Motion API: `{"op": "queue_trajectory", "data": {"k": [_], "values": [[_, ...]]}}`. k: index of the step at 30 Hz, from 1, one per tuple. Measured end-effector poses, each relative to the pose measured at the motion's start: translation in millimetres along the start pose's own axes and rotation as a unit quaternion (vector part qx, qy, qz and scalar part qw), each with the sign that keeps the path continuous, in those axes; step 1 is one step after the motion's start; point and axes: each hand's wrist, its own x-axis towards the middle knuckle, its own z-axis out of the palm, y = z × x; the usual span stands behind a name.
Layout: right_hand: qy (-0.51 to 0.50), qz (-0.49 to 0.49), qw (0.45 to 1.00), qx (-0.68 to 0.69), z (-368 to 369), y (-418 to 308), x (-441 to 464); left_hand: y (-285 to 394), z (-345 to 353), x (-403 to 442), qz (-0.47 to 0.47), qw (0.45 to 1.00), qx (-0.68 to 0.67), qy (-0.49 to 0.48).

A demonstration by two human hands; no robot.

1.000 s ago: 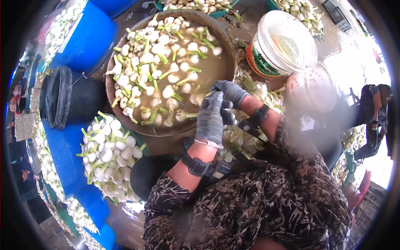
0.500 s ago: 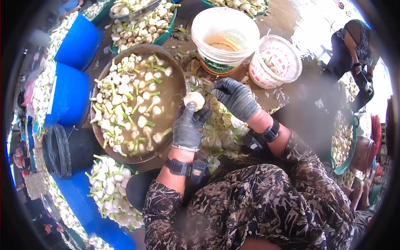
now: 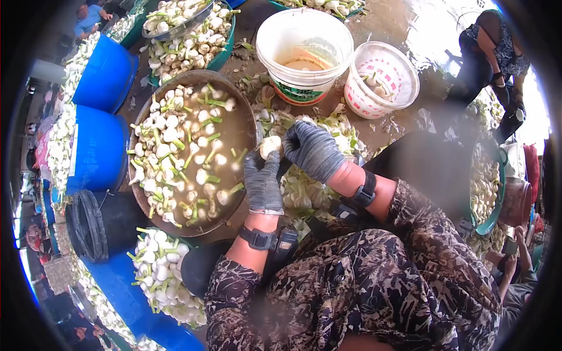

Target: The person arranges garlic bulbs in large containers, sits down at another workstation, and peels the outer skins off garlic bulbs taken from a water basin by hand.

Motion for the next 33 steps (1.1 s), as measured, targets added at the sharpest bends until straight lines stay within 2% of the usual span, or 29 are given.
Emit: {"op": "queue_trajectory", "data": {"k": [2,4,5,7,9,10,11,13,17,18,21,25,27,29,31,33], "values": [[0.003,0.0,1.0,0.011,1,2,2,2,-2,-1,0.013,0.999,-0.035,-0.036],[-0.01,0.078,0.988,0.136,0,7,7,9,-7,-4,-0.016,0.995,-0.078,-0.066],[-0.011,0.079,0.987,0.137,1,18,13,12,-11,-5,-0.044,0.987,-0.122,-0.096],[0.08,0.118,0.987,0.073,-3,41,28,13,-22,-1,-0.057,0.977,-0.162,-0.124],[0.071,0.077,0.993,-0.05,-17,48,33,18,-27,-1,-0.05,0.984,-0.135,-0.105],[0.109,0.022,0.994,0.002,-16,43,30,17,-27,-1,-0.026,0.988,-0.12,-0.089],[0.106,0.02,0.994,0.002,-15,38,25,17,-27,-1,-0.024,0.988,-0.122,-0.087],[0.042,-0.082,0.992,0.081,-21,6,16,21,-25,-3,0.006,0.996,-0.064,-0.064],[-0.03,-0.138,0.99,0.002,-22,-21,7,22,-20,-7,0.024,0.998,0.028,-0.044],[-0.021,-0.145,0.989,-0.016,-17,-19,6,23,-18,-8,0.024,0.997,0.05,-0.048],[-0.014,-0.126,0.99,-0.065,-9,-17,3,22,-22,-6,0.023,0.995,0.083,-0.056],[-0.041,-0.09,0.994,-0.046,-6,-12,3,16,-27,-6,0.034,0.993,0.084,-0.074],[-0.072,-0.009,0.996,0.042,-5,-3,6,15,-26,-6,0.027,0.994,0.06,-0.083],[-0.056,-0.004,0.997,0.052,-9,2,9,14,-28,-5,0.011,0.996,0.027,-0.089],[0.009,-0.041,0.999,-0.008,-14,3,10,16,-27,-6,0.013,0.996,0.02,-0.084],[-0.01,-0.025,0.999,-0.02,-21,-2,7,17,-25,-6,0.014,0.997,0.012,-0.08]]}}
